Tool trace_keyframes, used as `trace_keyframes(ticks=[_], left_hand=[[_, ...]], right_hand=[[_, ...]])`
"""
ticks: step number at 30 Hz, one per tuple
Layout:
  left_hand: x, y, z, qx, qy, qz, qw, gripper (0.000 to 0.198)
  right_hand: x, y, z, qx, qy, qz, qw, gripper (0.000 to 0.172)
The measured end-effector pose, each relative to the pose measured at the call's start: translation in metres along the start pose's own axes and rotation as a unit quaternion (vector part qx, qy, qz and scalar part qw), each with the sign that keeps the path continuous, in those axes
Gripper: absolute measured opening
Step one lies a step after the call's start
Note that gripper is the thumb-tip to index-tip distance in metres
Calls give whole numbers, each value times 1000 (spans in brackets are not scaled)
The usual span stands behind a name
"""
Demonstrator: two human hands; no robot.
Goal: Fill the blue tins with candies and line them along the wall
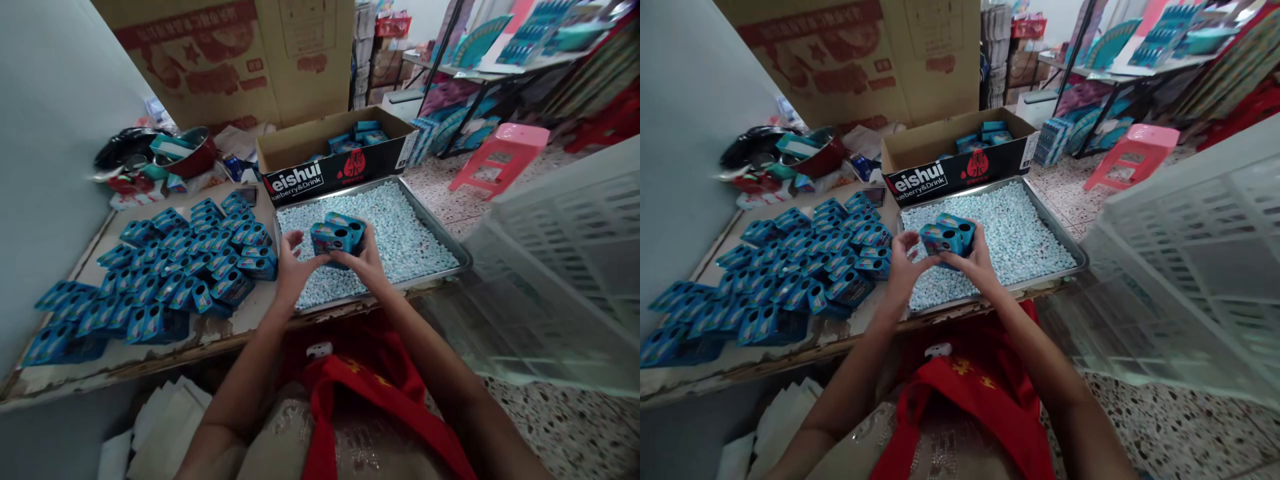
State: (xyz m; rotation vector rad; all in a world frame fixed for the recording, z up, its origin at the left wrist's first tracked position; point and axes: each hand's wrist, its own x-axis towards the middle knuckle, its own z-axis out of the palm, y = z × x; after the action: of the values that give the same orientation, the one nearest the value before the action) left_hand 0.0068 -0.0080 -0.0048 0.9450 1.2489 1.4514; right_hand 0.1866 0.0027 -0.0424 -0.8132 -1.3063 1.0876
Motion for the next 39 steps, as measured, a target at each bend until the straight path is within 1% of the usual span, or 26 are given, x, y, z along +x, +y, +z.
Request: trace_keyframes(ticks=[1,3,4,5,6,8,10,12,13,17,18,21,23,25,26,27,28,29,30,31,32,33,34,36,37,39], left_hand=[[7,7,-8,26,-83,10,996,110],[17,15,-18,43,-256,-29,965,120],[20,15,-19,46,-310,-49,948,120],[21,12,-18,51,-337,-58,938,118],[21,8,-16,58,-341,-57,937,117],[17,-3,-11,74,-327,-44,941,116],[10,-11,-8,78,-333,-41,939,124],[2,-16,-6,65,-344,-58,935,135],[-3,-17,-4,59,-333,-71,938,134],[-15,-17,10,20,-182,-108,977,99],[-16,-16,14,-6,-159,-119,980,96],[-8,-11,20,-90,-157,-167,969,104],[1,-6,16,-105,-146,-180,967,103],[14,2,8,-68,-120,-156,978,99],[22,6,3,-29,-107,-123,986,95],[31,11,-3,24,-95,-77,992,93],[40,17,-8,87,-86,-25,992,92],[50,23,-13,155,-79,27,984,92],[61,29,-16,224,-74,72,969,91],[71,35,-19,291,-72,106,948,91],[80,40,-21,351,-73,128,925,91],[88,44,-21,406,-77,142,899,90],[94,47,-20,456,-84,151,873,88],[103,49,-16,540,-102,157,821,86],[106,49,-13,574,-112,153,797,85],[112,47,-6,626,-140,132,756,81]], right_hand=[[-3,-3,-5,14,-38,11,999,91],[-9,-7,-12,36,-81,30,996,94],[-12,-7,-15,37,-96,39,994,94],[-13,-7,-17,34,-104,49,993,94],[-15,-6,-19,33,-107,62,992,94],[-17,-2,-25,37,-115,90,989,93],[-21,3,-30,46,-129,116,984,95],[-24,7,-34,59,-128,137,981,95],[-25,9,-35,64,-120,145,980,94],[-23,15,-30,61,-68,128,988,98],[-21,17,-29,54,-63,120,989,99],[-10,19,-30,42,-84,126,988,96],[13,19,-39,36,-138,125,982,94],[53,20,-52,11,-228,90,969,94],[79,22,-57,-13,-291,62,955,93],[108,26,-60,-56,-320,26,945,83],[136,33,-60,-119,-307,-15,944,74],[163,41,-57,-187,-285,-47,939,71],[185,50,-51,-253,-295,-67,919,70],[202,61,-42,-316,-321,-73,890,67],[213,71,-32,-368,-346,-71,860,61],[218,80,-22,-389,-353,-67,848,47],[218,87,-14,-409,-354,-63,839,36],[206,94,-8,-427,-340,-55,836,19],[198,94,-12,-434,-334,-51,835,14],[182,89,-32,-430,-340,-38,835,9]])
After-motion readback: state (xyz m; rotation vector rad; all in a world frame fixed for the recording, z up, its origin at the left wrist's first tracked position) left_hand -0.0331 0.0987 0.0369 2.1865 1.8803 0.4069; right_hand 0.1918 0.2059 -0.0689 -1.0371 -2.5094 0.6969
